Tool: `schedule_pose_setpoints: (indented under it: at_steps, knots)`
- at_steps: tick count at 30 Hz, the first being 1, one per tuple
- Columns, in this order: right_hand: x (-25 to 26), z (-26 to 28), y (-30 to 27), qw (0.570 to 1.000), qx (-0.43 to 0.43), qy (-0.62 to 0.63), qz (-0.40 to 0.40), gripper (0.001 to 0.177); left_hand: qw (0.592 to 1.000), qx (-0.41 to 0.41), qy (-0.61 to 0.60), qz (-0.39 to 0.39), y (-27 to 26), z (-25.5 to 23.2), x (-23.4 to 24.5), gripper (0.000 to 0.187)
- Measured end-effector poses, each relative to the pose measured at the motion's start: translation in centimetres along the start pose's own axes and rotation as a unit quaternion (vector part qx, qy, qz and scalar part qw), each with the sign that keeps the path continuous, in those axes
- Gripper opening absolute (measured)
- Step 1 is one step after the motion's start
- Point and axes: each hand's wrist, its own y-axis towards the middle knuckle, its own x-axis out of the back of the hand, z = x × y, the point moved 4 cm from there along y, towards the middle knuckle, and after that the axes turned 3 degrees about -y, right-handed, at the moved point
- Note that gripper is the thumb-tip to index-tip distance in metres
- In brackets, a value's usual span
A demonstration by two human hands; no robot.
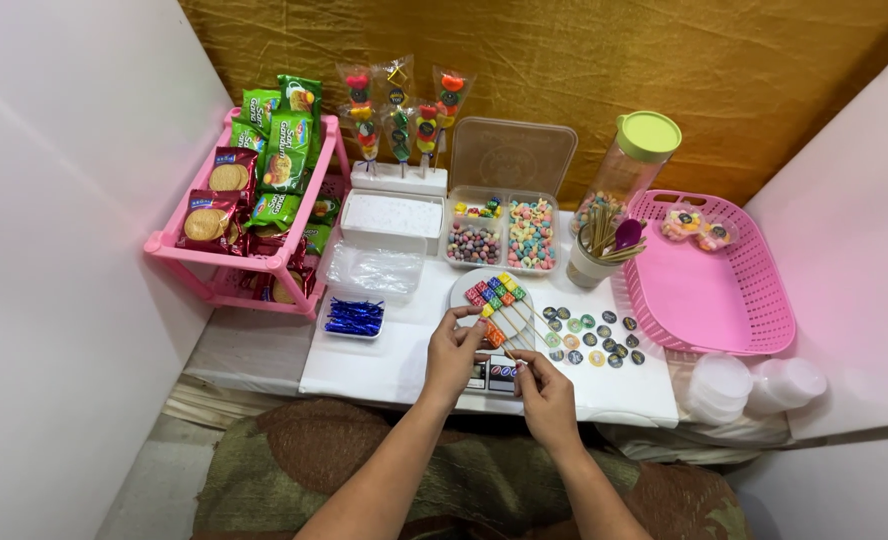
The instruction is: The person is packaging small square candies into a small plastic bag, aligning them with a stick, and then weighing the finished pack on a digital scale.
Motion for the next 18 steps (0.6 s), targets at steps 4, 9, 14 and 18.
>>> schedule_pose_setpoints:
  at_steps: [4, 9, 14, 18]
  knots:
    - [-0.2, -0.2, -0.3, 1.000, -0.012, -0.002, 0.004, 0.029, 1.000, -0.002, -0.001, 0.001, 0.0, 0.6, 0.4, 0.027]
    - [-0.1, -0.1, 0.1, 1.000, -0.004, 0.001, 0.002, 0.028, 1.000, 0.005, 0.013, -0.010, -0.2, -0.3, 0.6, 0.023]
    - [-0.1, -0.3, 0.2, 1.000, -0.002, 0.003, -0.001, 0.028, 0.997, 0.067, -0.040, -0.005, 0.7, 1.5, 0.8, 0.033]
    - [-0.2, -0.4, 0.1, 1.000, -0.001, 0.008, 0.002, 0.028, 0.996, 0.084, -0.010, 0.000, 0.7, 2.0, 0.5, 0.029]
